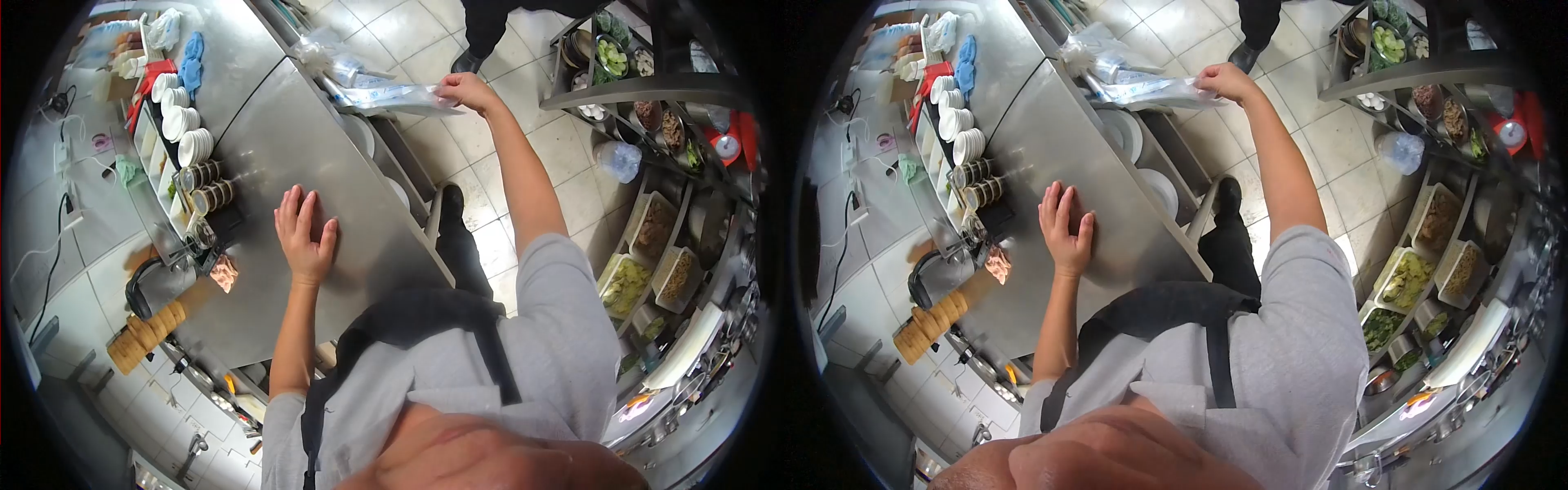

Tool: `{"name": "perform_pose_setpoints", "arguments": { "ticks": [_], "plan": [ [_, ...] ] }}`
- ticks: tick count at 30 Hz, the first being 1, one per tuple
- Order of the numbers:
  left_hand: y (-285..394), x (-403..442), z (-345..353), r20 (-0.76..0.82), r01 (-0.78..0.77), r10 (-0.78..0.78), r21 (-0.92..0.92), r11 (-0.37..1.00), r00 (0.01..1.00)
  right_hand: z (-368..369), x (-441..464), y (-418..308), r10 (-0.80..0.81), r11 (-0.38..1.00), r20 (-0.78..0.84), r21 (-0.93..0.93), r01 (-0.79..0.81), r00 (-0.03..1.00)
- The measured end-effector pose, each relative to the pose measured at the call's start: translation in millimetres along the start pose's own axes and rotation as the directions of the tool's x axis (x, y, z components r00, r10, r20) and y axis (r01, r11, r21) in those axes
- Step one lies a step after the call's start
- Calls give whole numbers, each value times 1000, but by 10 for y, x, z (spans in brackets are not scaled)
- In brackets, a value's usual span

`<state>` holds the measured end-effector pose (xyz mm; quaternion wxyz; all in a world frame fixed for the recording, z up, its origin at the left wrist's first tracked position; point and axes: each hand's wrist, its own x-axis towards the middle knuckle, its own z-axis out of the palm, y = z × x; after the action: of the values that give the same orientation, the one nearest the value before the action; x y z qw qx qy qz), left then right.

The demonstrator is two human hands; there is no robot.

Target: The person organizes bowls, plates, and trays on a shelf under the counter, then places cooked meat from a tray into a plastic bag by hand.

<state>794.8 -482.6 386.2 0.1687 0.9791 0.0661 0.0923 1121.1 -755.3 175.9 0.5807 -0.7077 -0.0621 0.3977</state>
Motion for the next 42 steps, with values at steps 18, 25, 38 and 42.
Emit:
{"name": "perform_pose_setpoints", "arguments": {
  "ticks": [18, 25, 38, 42],
  "plan": [
    [-82, 11, -45, -89, -6, 7, 11, 1000, 996, 305, -1849, 1760, 111, 282, -106, -950, -133, 988],
    [-173, -289, -82, -224, -145, 114, -124, 982, 968, 1466, -3404, 1399, 362, 315, 11, -942, -112, 932],
    [-367, -3909, -1097, 513, 217, 397, -778, 590, 761, 4658, -5296, -990, -175, 699, 442, -574, 427, 880],
    [-1062, -4835, -1245, 425, 162, 121, -571, 805, 897, 5071, -5545, -1290, -368, 611, 410, -569, 550, 834]
  ]
}}
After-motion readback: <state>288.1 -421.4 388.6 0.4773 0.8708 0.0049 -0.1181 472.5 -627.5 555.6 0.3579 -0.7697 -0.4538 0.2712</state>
